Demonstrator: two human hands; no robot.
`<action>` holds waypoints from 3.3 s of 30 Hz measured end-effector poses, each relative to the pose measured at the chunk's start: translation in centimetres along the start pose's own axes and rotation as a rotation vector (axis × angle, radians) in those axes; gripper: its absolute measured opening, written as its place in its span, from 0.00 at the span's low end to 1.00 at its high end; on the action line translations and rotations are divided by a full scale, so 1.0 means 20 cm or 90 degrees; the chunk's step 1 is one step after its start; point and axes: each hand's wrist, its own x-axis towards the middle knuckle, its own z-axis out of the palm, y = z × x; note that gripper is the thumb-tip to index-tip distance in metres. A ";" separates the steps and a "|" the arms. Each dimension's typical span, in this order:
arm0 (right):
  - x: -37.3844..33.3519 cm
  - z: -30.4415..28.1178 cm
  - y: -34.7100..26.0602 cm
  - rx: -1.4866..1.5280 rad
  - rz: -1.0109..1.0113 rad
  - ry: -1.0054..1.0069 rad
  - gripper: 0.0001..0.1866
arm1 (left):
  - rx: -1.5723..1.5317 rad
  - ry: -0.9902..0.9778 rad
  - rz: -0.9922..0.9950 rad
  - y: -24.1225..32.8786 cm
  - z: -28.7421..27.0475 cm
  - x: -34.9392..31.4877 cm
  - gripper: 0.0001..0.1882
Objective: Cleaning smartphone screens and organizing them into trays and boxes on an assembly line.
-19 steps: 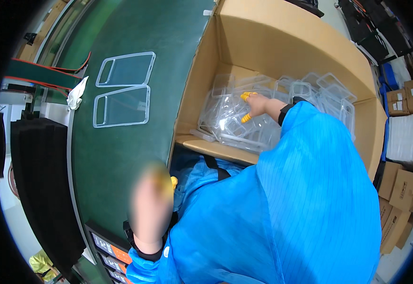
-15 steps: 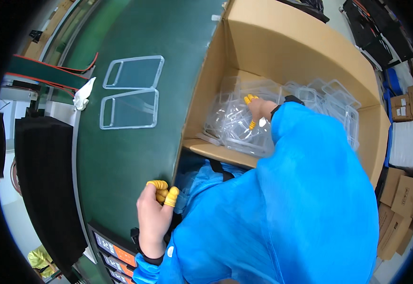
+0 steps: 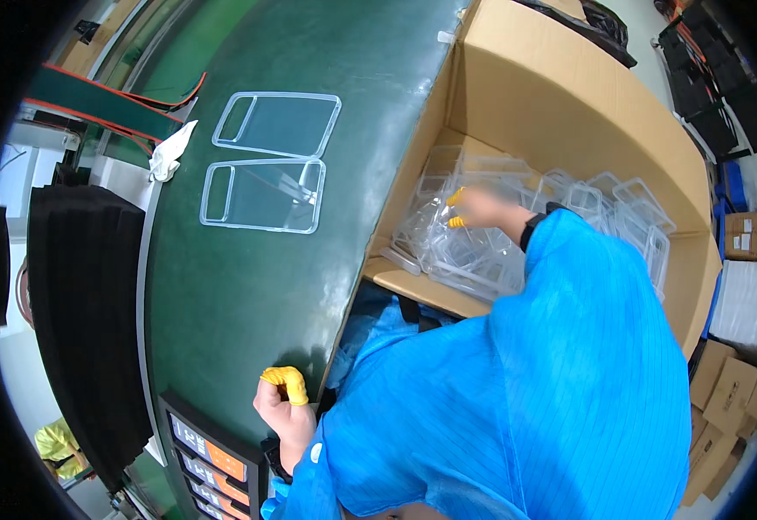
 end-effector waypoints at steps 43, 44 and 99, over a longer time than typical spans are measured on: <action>0.21 -0.14 0.03 -0.300 0.069 -0.208 0.43 | 0.069 0.031 0.014 -0.05 0.05 0.05 0.11; 0.26 -0.10 0.07 -0.258 0.072 -0.278 0.43 | 0.070 0.030 0.012 -0.06 0.05 0.04 0.11; -0.52 -1.24 -0.39 0.586 0.093 -0.345 0.25 | 0.135 0.073 0.006 0.08 -0.02 -0.09 0.10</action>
